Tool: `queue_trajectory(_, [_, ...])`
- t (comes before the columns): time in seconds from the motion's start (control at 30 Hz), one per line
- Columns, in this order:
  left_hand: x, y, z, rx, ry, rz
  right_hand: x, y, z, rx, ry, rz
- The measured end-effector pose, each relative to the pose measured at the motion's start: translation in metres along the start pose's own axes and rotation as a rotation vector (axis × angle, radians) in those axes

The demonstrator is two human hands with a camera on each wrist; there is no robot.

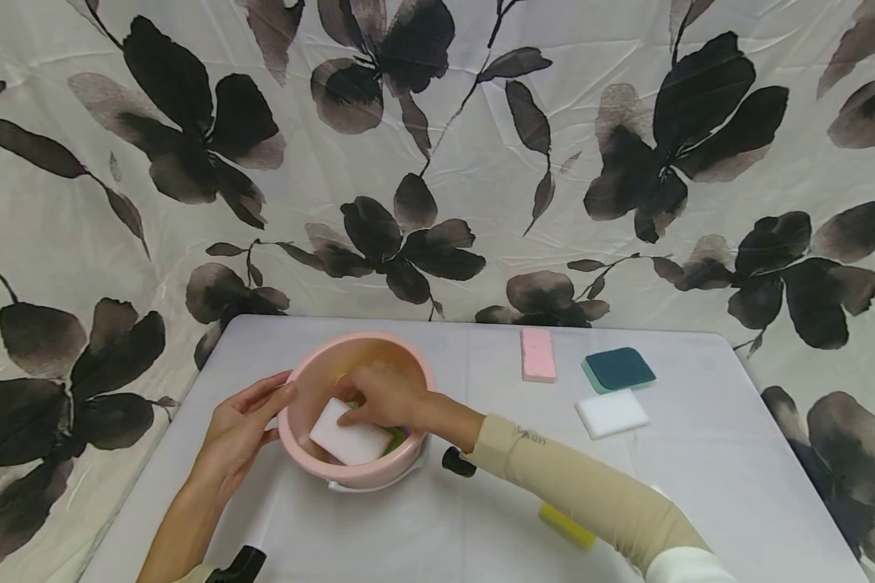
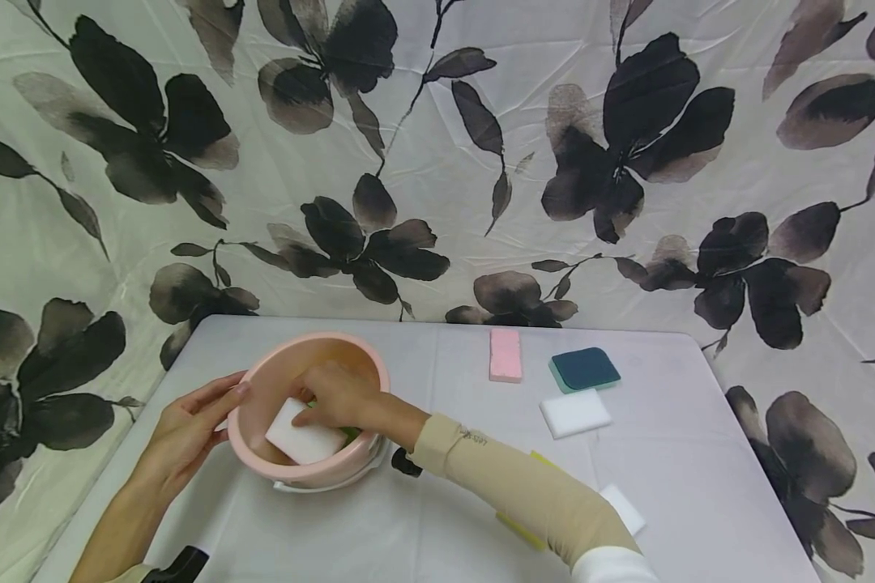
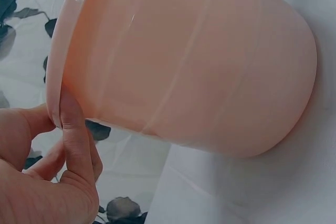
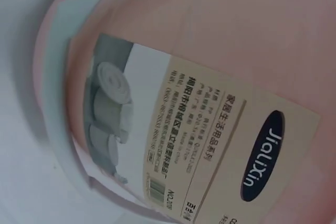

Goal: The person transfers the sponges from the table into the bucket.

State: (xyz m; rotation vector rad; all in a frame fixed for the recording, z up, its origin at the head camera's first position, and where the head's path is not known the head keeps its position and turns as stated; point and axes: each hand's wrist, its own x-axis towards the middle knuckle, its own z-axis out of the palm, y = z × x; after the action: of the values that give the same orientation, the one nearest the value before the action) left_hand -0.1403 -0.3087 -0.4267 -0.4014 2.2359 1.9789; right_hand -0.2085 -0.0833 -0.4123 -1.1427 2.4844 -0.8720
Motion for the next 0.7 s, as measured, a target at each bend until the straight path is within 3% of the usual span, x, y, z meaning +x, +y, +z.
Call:
queue_trajectory(0.43, [-0.002,0.001,0.001,0.026,0.003,-0.011,-0.016,0.005,-0.013,-0.063,0.035,-0.062])
queue_trajectory(0.7, [-0.001,0.001,0.002,0.030,0.011,-0.019,-0.030,0.007,-0.025,0.018,0.015,-0.085])
